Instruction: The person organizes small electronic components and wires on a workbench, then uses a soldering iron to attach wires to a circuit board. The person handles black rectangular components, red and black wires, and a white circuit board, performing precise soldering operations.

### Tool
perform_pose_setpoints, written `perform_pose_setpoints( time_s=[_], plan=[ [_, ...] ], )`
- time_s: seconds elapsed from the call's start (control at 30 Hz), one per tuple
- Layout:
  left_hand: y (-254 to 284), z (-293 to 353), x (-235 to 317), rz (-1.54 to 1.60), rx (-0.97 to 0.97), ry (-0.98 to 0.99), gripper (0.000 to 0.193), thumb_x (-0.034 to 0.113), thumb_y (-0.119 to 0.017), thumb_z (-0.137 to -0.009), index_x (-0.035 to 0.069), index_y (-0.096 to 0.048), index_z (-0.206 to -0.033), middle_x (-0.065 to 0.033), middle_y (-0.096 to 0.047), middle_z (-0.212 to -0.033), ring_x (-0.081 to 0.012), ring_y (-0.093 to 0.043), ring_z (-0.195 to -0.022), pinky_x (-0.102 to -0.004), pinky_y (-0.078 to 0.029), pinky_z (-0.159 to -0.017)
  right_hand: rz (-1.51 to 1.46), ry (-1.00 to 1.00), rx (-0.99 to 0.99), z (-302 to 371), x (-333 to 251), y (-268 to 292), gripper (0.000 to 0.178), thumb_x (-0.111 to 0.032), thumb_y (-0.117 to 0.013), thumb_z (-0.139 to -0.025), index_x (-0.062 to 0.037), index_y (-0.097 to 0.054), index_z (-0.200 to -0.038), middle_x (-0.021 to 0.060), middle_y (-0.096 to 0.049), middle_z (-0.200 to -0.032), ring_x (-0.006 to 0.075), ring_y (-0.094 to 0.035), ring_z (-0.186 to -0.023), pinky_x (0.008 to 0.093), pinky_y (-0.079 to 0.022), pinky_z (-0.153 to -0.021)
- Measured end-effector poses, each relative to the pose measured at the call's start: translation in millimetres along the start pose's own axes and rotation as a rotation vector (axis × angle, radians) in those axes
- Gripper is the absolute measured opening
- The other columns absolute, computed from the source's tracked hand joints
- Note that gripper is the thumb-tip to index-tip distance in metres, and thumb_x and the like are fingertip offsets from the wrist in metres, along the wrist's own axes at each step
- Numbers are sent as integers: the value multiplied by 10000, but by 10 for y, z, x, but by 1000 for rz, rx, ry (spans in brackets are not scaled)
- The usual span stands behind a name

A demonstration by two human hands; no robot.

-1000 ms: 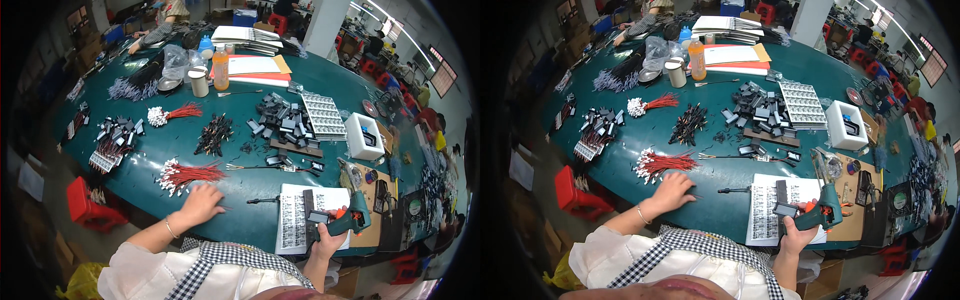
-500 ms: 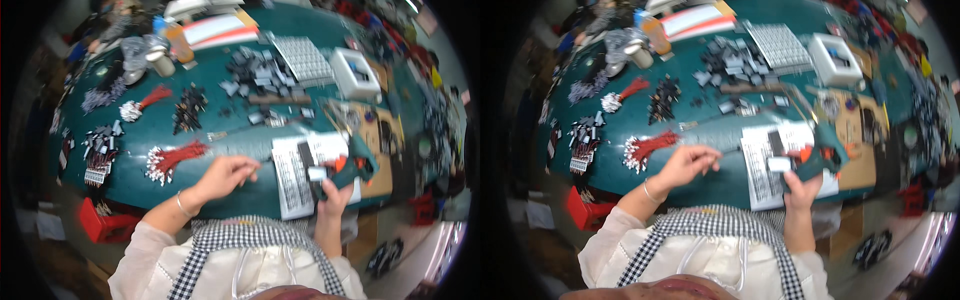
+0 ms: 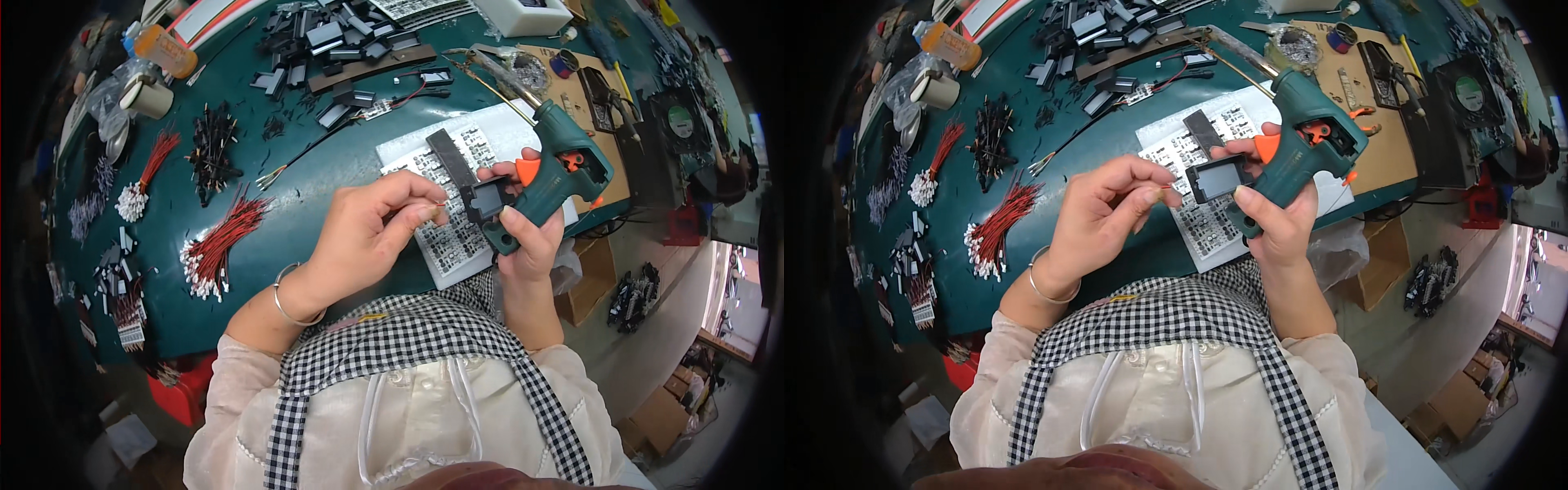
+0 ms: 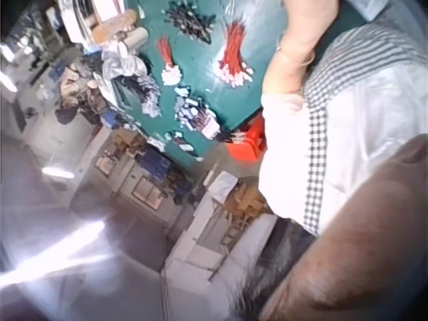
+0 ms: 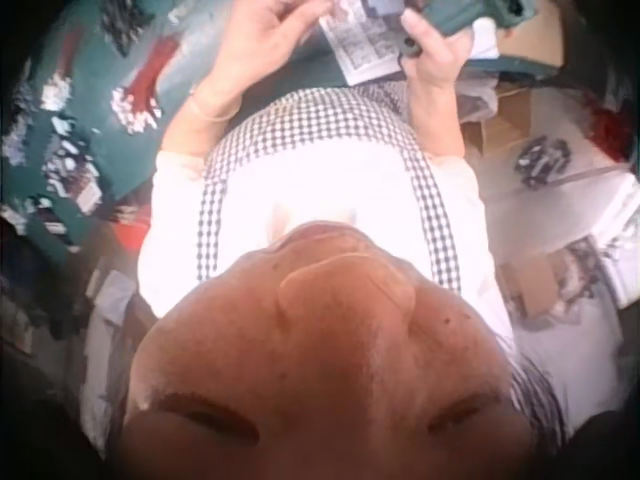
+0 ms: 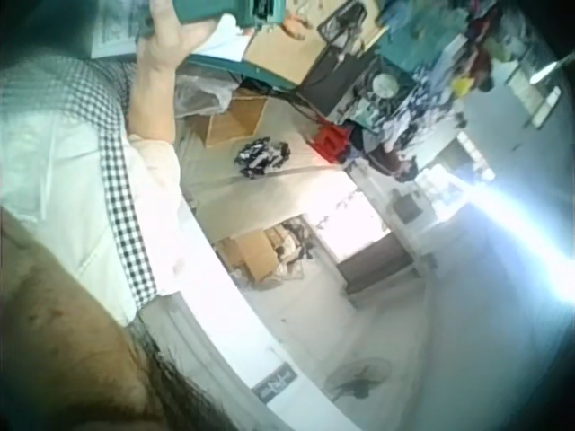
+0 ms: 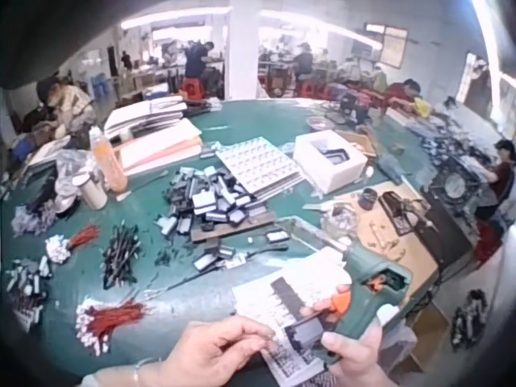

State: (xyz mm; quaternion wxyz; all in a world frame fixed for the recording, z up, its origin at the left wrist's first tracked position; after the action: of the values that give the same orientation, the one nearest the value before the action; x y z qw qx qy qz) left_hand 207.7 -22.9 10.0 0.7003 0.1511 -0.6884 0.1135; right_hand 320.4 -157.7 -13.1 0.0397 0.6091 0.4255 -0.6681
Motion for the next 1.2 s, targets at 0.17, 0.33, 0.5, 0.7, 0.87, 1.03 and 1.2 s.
perform_pose_setpoints(
  time_s=[0.17, 0.33, 0.5, 0.7, 0.87, 1.03, 1.2],
  plan=[
    [92, 51, -54, -109, 33, -57, 51, 15, -598, -880, -30, -623, -878, -44, -659, -780, -47, -582, -687, -179, -471, -626, 47, -30, -2, 2, 110, -23, 677, -9, -656, -720, 35, -330, -1312, 238, -558, -1123, 347, -588, -1069, 444, -484, -925],
    [138, 46, -49, -54, 104, -45, 68, 27, -617, -870, -40, -626, -874, -47, -655, -768, -49, -588, -705, -180, -477, -630, 83, -44, -41, 14, 167, -80, 675, -19, -666, -720, 37, -336, -1306, 233, -561, -1123, 340, -591, -1059, 433, -487, -915],
    [141, 50, -51, -72, 109, -62, 53, 10, -617, -856, -41, -631, -867, -33, -643, -743, -39, -568, -665, -176, -458, -587, 87, -50, -39, 23, 164, -97, 670, -20, -672, -719, 35, -344, -1301, 231, -562, -1128, 336, -593, -1052, 431, -484, -914],
    [148, 55, -36, -98, 118, -52, 46, 1, -621, -845, -38, -641, -829, -18, -631, -705, -33, -557, -640, -173, -446, -572, 96, -39, -49, 31, 170, -85, 667, -18, -685, -713, 32, -360, -1293, 228, -568, -1119, 325, -596, -1044, 422, -484, -910],
    [125, 49, -25, -115, 96, -63, 132, 38, -625, -866, -30, -598, -975, -20, -632, -714, -32, -559, -660, -170, -444, -596, 125, -11, -67, 37, 152, -81, 677, 24, -702, -707, 33, -364, -1294, 228, -579, -1112, 318, -599, -1042, 412, -499, -896],
    [77, 32, -151, -14, 48, -19, 282, 91, -588, -908, -6, -476, -1148, -48, -571, -889, -53, -525, -711, -177, -433, -624, 179, 26, -99, 63, 133, -141, 668, 67, -709, -708, 39, -378, -1289, 232, -592, -1103, 307, -612, -1032, 375, -534, -861],
    [-24, 11, -103, -35, 81, -234, 160, 62, -587, -862, 8, -526, -1000, -96, -484, -993, -114, -501, -704, -236, -424, -581, 251, 2, -139, 85, 220, -139, 678, 62, -721, -707, 40, -384, -1295, 220, -595, -1106, 274, -616, -1027, 354, -546, -848]
  ],
)
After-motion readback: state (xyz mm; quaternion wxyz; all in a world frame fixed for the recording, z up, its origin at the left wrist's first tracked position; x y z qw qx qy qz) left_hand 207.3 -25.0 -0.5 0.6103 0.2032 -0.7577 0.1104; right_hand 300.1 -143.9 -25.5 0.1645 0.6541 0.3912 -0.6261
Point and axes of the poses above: each hand's wrist, its own z-axis away from the middle knuckle, its own y-axis out of the back of the hand, x = y × z, the point moved 9 cm from there along -z, towards the middle knuckle
